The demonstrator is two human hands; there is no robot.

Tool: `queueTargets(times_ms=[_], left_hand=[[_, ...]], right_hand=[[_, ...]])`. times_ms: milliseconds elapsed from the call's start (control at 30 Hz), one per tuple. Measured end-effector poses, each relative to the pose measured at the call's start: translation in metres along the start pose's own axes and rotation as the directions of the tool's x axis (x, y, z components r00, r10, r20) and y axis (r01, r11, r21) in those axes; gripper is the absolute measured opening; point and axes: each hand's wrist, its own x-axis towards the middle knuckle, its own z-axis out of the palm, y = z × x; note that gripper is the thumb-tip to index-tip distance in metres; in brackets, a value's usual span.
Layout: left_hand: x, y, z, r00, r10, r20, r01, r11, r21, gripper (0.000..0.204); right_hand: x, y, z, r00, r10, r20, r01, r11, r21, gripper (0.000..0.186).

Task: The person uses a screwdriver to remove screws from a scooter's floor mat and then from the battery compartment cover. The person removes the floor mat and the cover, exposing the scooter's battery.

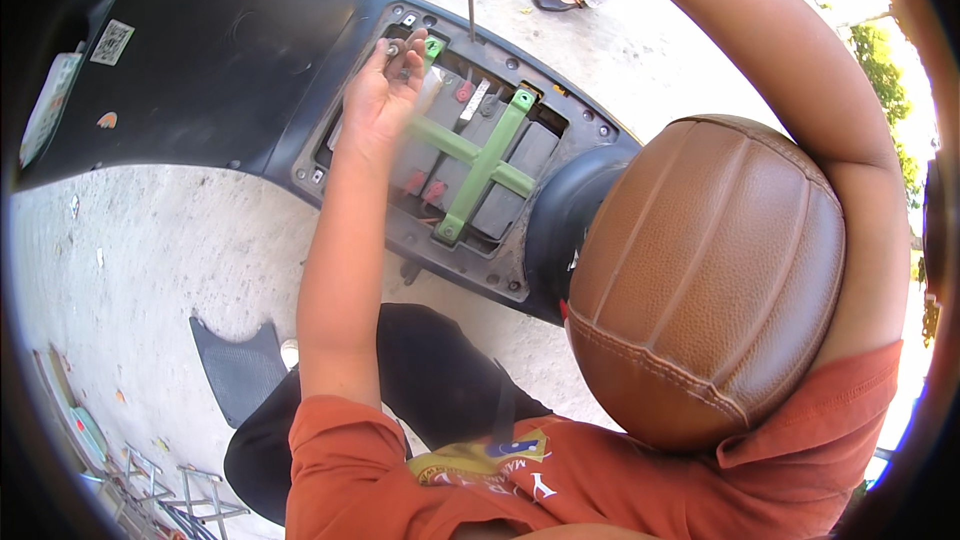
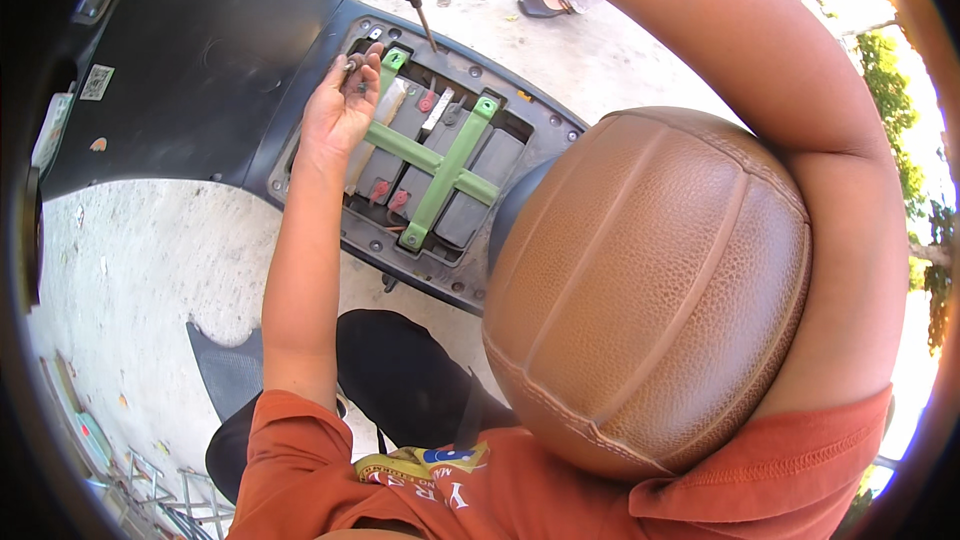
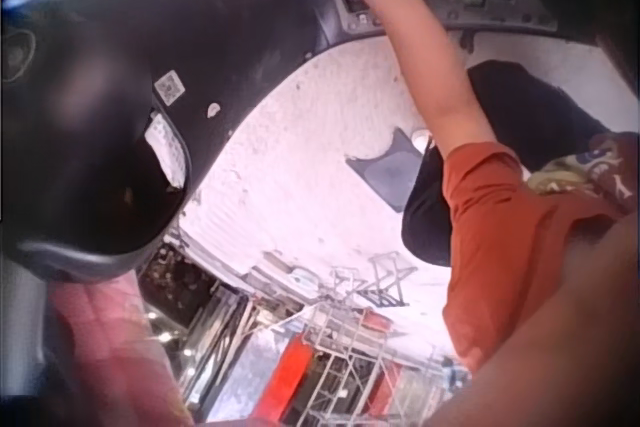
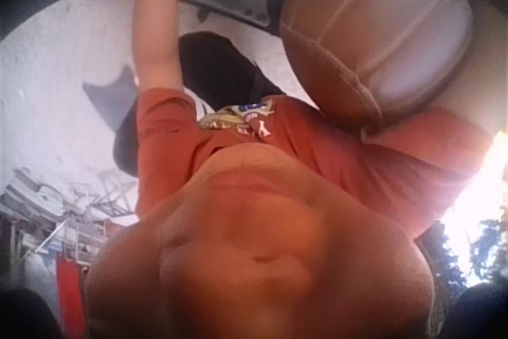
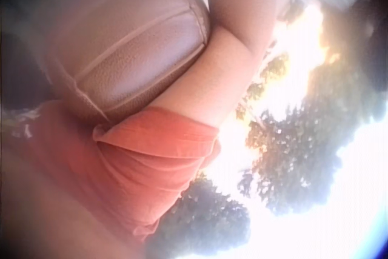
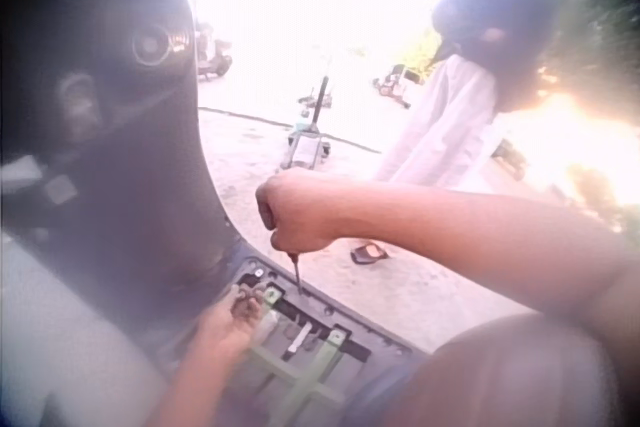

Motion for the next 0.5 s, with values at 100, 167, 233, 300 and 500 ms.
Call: queueTargets(times_ms=[100,167,233,300,500], left_hand=[[-0.013,0.008,-0.005,1.0,-0.003,0.006,0.004,0.999,-0.037,0.025],[-0.027,0.005,0.006,0.999,0.026,-0.033,-0.027,0.999,-0.024,0.025],[-0.038,0.003,0.019,0.997,0.035,-0.067,-0.037,0.999,-0.037,0.021],[-0.049,0.004,0.028,0.997,0.019,-0.073,-0.02,1.0,-0.013,0.018],[-0.104,0.029,-0.003,0.989,0.115,-0.097,-0.09,0.969,0.229,0.018]], right_hand=[[0.004,-0.005,-0.001,1.0,-0.002,0.007,0.001,1.0,0.02,0.022],[0.008,0.0,0.001,1.0,-0.011,0.013,0.011,1.0,0.021,0.021],[0.014,0.006,0.003,1.0,-0.016,0.009,0.016,1.0,0.003,0.02],[0.018,0.011,0.006,0.998,-0.061,0.015,0.062,0.998,-0.023,0.021],[0.029,-0.027,-0.004,0.971,-0.228,-0.075,0.229,0.973,0.0,0.025]])
